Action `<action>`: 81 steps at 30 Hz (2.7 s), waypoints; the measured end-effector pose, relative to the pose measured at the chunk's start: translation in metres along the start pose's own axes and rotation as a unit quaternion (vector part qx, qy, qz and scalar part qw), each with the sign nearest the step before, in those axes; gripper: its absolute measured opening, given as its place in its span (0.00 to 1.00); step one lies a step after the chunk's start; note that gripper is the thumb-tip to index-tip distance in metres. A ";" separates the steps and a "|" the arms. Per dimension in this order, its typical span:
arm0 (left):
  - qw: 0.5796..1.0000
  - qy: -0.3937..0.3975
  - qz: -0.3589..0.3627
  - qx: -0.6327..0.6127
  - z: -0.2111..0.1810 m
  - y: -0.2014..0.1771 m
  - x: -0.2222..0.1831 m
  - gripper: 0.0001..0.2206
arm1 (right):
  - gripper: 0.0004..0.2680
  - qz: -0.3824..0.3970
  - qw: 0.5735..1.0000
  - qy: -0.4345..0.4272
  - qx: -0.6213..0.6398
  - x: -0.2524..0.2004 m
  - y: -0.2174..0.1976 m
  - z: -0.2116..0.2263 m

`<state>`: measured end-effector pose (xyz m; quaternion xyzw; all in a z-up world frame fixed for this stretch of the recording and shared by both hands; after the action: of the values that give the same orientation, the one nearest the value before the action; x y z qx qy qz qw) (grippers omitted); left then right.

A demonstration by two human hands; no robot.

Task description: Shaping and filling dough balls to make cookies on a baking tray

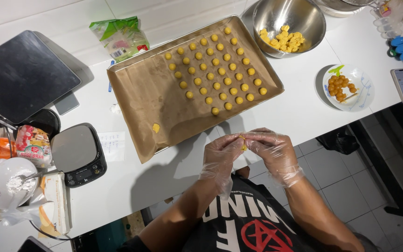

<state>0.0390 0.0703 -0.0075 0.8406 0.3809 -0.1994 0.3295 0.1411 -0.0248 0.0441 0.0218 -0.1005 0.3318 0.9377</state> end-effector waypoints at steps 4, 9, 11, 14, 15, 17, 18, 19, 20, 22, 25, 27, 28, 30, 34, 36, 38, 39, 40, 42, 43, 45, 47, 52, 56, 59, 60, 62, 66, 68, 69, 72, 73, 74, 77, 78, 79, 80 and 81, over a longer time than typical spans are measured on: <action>0.999 -0.033 0.013 -0.024 0.011 -0.001 0.005 0.12 | 0.07 -0.011 1.000 0.001 0.027 -0.001 0.001 -0.003; 0.998 -0.052 0.008 -0.033 -0.008 0.001 -0.008 0.17 | 0.05 -0.024 0.994 0.031 0.098 -0.006 -0.009 -0.016; 0.985 -0.115 0.037 -0.121 0.012 -0.002 0.002 0.18 | 0.10 -0.009 0.996 0.002 0.084 -0.008 -0.010 -0.006; 0.980 -0.132 0.029 -0.147 0.025 -0.008 0.010 0.13 | 0.09 -0.016 0.995 -0.044 0.083 -0.013 -0.011 -0.009; 0.980 -0.131 0.030 -0.147 0.026 -0.007 0.011 0.13 | 0.09 -0.016 0.995 -0.045 0.083 -0.013 -0.012 -0.012; 0.976 -0.143 0.025 -0.161 0.029 -0.005 0.011 0.13 | 0.09 -0.016 0.990 -0.130 0.055 -0.014 -0.014 -0.008; 0.976 -0.144 0.024 -0.160 0.028 -0.005 0.010 0.13 | 0.09 -0.017 0.990 -0.129 0.056 -0.014 -0.012 -0.005; 0.979 -0.139 0.028 -0.146 0.025 -0.004 0.009 0.15 | 0.09 -0.022 0.987 -0.153 0.034 -0.014 -0.011 0.001; 0.982 -0.134 0.031 -0.131 0.023 -0.002 0.008 0.16 | 0.08 -0.028 0.984 -0.178 0.012 -0.014 -0.010 0.007; 0.985 -0.126 0.038 -0.107 0.012 0.003 -0.005 0.17 | 0.08 -0.035 0.981 -0.191 -0.009 -0.016 -0.010 0.007; 0.991 -0.109 0.034 -0.075 0.011 0.007 -0.005 0.16 | 0.07 -0.043 0.976 -0.208 -0.044 -0.016 -0.010 0.006; 0.992 -0.102 0.022 -0.067 0.013 0.007 -0.004 0.15 | 0.06 -0.042 0.975 -0.211 -0.056 -0.016 -0.011 0.008; 0.991 -0.102 0.029 -0.081 0.011 0.009 -0.005 0.15 | 0.06 -0.046 0.977 -0.204 -0.027 -0.014 -0.011 0.010; 0.989 -0.102 0.037 -0.096 0.011 0.009 -0.004 0.15 | 0.06 -0.049 0.979 -0.199 0.002 -0.012 -0.014 0.010; 0.990 -0.100 0.042 -0.090 0.014 0.010 -0.003 0.16 | 0.06 -0.053 0.985 -0.164 0.022 -0.009 -0.017 -0.001; 0.990 -0.103 0.040 -0.084 0.011 0.011 -0.007 0.17 | 0.06 -0.058 0.986 -0.152 0.023 -0.011 -0.017 -0.001; 0.987 -0.107 0.046 -0.110 0.005 0.012 -0.012 0.18 | 0.07 -0.044 0.992 -0.114 0.040 -0.013 -0.014 0.001; 0.987 -0.106 0.046 -0.110 0.005 0.012 -0.009 0.18 | 0.07 -0.043 0.992 -0.115 0.041 -0.013 -0.014 -0.003; 0.985 -0.112 0.048 -0.119 0.008 0.012 -0.008 0.18 | 0.08 -0.041 0.988 -0.142 0.040 -0.015 -0.015 -0.003; 0.983 -0.119 0.049 -0.128 0.015 0.011 -0.002 0.17 | 0.11 -0.039 0.984 -0.168 0.039 -0.017 -0.016 -0.006; 0.982 -0.123 0.051 -0.133 0.019 0.010 0.001 0.16 | 0.11 -0.037 0.981 -0.188 0.015 -0.017 -0.016 -0.007; 0.981 -0.127 0.052 -0.138 0.024 0.010 0.004 0.14 | 0.10 -0.035 0.978 -0.207 -0.009 -0.017 -0.014 -0.008; 0.985 -0.130 0.042 -0.106 0.023 0.011 0.003 0.14 | 0.09 -0.045 0.977 -0.210 -0.008 -0.015 -0.015 -0.008; 0.983 -0.129 0.048 -0.125 0.018 0.014 -0.001 0.14 | 0.11 -0.042 0.976 -0.216 -0.003 -0.012 -0.012 -0.014; 0.976 -0.139 0.036 -0.165 0.019 0.015 0.001 0.10 | 0.11 -0.053 0.969 -0.240 -0.013 -0.011 -0.010 -0.008; 0.969 -0.161 0.031 -0.186 0.022 0.010 0.002 0.09 | 0.16 -0.045 0.952 -0.287 -0.093 -0.018 -0.009 0.015; 0.969 -0.161 0.031 -0.186 0.023 0.009 0.001 0.09 | 0.16 -0.045 0.952 -0.287 -0.093 -0.017 -0.007 0.018; 0.980 -0.163 0.009 -0.115 0.025 0.005 0.001 0.15 | 0.12 -0.014 0.935 -0.322 -0.147 -0.017 0.002 0.029; 0.981 -0.163 0.004 -0.106 0.023 0.006 0.002 0.15 | 0.10 0.012 0.908 -0.390 -0.153 -0.013 0.003 0.040; 0.980 -0.175 -0.019 -0.095 0.021 0.004 0.002 0.15 | 0.10 0.022 0.882 -0.436 -0.174 -0.017 0.003 0.043; 0.980 -0.175 -0.017 -0.094 0.021 0.003 0.002 0.15 | 0.10 0.020 0.882 -0.437 -0.175 -0.016 0.001 0.044; 0.979 -0.185 -0.019 -0.088 0.025 0.002 0.002 0.16 | 0.05 0.050 0.852 -0.477 -0.212 -0.020 0.006 0.047; 0.981 -0.173 -0.018 -0.087 0.023 0.002 0.002 0.18 | 0.04 0.046 0.837 -0.499 -0.219 -0.021 0.008 0.049; 0.983 -0.161 -0.018 -0.087 0.022 0.001 0.002 0.20 | 0.04 0.042 0.823 -0.520 -0.226 -0.024 0.011 0.051; 0.987 -0.146 0.004 -0.063 0.009 0.009 -0.002 0.18 | 0.05 0.072 0.818 -0.529 -0.216 -0.019 0.009 0.060; 0.987 -0.145 0.003 -0.064 0.012 0.007 0.001 0.18 | 0.05 0.073 0.818 -0.529 -0.215 -0.018 0.008 0.057; 0.990 -0.132 0.012 -0.055 0.014 0.006 0.005 0.18 | 0.04 0.069 0.828 -0.521 -0.192 -0.016 0.004 0.053; 0.992 -0.118 0.021 -0.046 0.016 0.006 0.009 0.17 | 0.03 0.066 0.838 -0.514 -0.169 -0.013 0.001 0.050; 0.992 -0.117 0.019 -0.047 0.013 0.006 0.009 0.17 | 0.03 0.067 0.838 -0.514 -0.168 -0.011 0.002 0.052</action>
<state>0.0482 0.0623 -0.0193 0.8023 0.3327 -0.2715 0.4147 0.1221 -0.0357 0.0926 0.0251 -0.6235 0.3133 0.7158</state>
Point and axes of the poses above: each hand's wrist, its own x-axis towards the middle knuckle, its own y-axis out of the palm, z = x × y, the point moved 7 cm from there along x, towards the middle knuckle, and after that the axes turned 10 degrees about -y, right-handed, at the moved point
